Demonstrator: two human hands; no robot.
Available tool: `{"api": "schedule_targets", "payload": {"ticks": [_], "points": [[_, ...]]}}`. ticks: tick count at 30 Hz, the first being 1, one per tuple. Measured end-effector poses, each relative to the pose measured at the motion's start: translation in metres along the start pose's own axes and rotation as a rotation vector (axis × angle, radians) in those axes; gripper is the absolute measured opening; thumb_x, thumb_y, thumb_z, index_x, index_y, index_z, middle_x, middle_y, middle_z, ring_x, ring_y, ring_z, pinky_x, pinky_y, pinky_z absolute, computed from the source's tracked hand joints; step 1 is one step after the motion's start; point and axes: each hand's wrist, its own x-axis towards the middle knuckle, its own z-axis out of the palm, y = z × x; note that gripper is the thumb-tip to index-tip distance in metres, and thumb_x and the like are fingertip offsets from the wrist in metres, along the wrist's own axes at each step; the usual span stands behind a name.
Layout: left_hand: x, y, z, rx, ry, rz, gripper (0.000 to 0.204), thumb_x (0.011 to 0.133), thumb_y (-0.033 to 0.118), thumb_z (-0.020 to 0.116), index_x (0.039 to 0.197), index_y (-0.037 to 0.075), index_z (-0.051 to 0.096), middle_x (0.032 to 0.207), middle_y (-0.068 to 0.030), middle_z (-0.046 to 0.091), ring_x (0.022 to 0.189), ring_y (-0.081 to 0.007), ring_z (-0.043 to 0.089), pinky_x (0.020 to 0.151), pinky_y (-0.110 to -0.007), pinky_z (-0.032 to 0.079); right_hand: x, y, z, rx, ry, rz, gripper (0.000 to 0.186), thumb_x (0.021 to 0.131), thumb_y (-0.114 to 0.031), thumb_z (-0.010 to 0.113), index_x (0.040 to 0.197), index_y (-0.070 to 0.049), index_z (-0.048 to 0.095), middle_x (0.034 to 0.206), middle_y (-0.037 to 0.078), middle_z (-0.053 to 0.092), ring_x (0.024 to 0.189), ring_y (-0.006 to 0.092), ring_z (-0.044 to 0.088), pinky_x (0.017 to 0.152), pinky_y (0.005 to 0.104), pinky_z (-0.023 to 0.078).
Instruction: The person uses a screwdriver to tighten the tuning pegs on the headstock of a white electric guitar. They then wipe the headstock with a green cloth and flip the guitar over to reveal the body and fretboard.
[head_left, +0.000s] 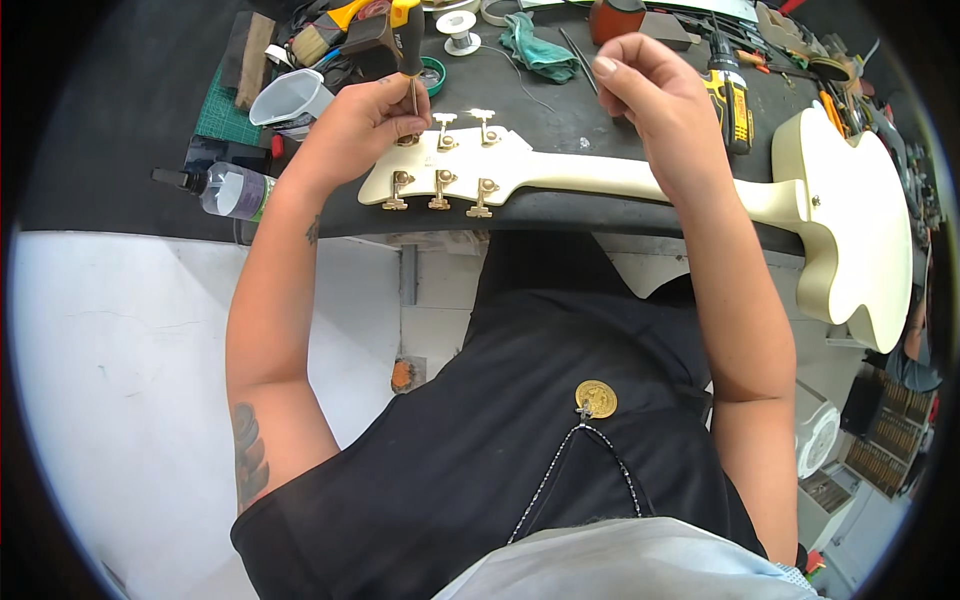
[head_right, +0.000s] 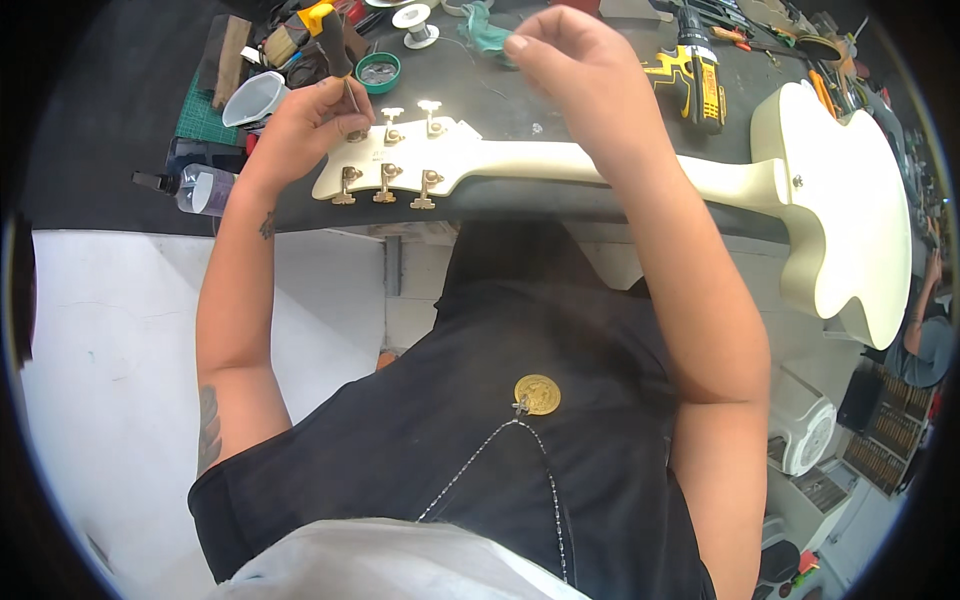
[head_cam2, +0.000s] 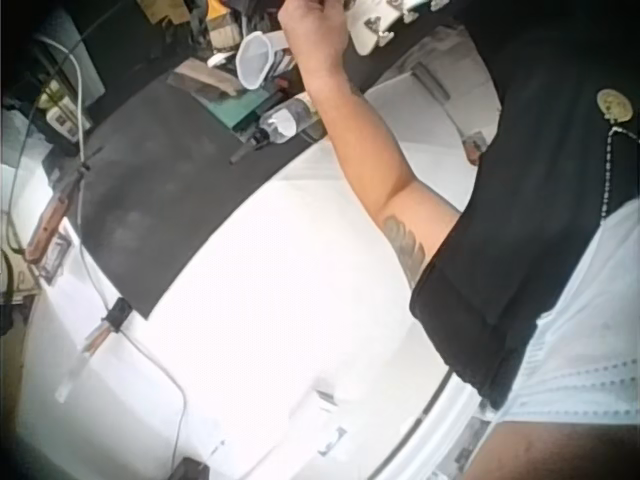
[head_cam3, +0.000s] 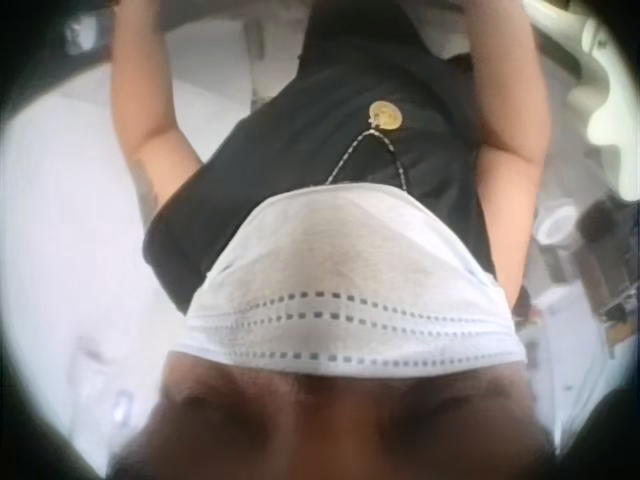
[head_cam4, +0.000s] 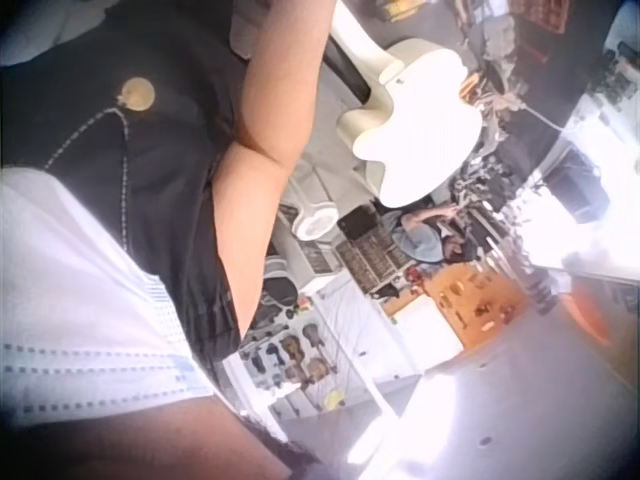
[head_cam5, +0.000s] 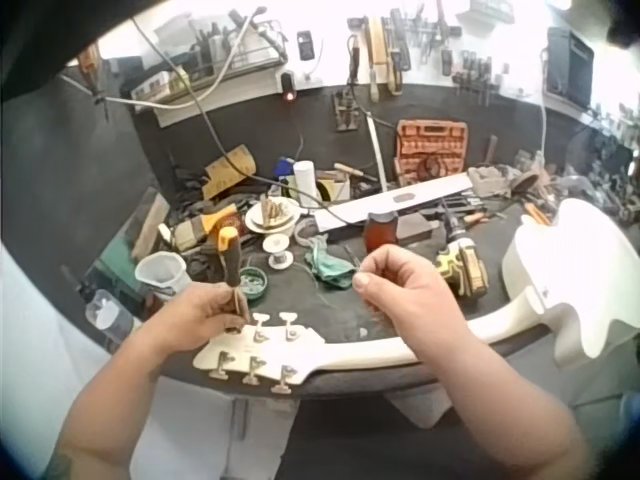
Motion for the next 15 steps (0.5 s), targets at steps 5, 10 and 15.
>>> {"api": "schedule_targets", "payload": {"ticks": [5,10,15], "points": [[-0.004,-0.004,0.002,-0.037,0.023,0.021,0.012,0.095,-0.005,0.067,0.095,-0.004,0.055,0.093,-0.0054,0.069,0.085,-0.0129,0.063,0.081,-0.029,0.053,0.028,-0.026,0.015,0.013,-0.061,0.006,0.010,0.097,-0.006,0.068,0.104,0.000,0.065,0.084,0.001,0.064,0.075,0.0107,0.059,0.069,0.0277,0.049],[-0.002,-0.006,0.001,0.035,0.008,0.070,0.011,0.093,-0.006,0.068,0.097,-0.003,0.059,0.091,-0.0067,0.068,0.084,-0.0162,0.063,0.082,-0.031,0.052,0.046,-0.041,0.036,-0.098,-0.195,-0.105,0.013,0.100,-0.008,0.068,0.110,-0.001,0.064,0.084,-0.003,0.061,0.074,0.0051,0.052,0.068,0.0234,0.046],[-0.003,-0.003,-0.002,0.139,-0.049,0.094,0.007,0.092,-0.005,0.068,0.098,-0.004,0.063,0.089,-0.0086,0.068,0.084,-0.0180,0.064,0.081,-0.032,0.052,0.061,-0.065,0.058,-0.558,-0.396,-0.688,0.027,0.094,-0.001,0.067,0.120,0.000,0.066,0.094,0.011,0.071,0.087,0.0254,0.068,0.081,0.0353,0.056]]}}
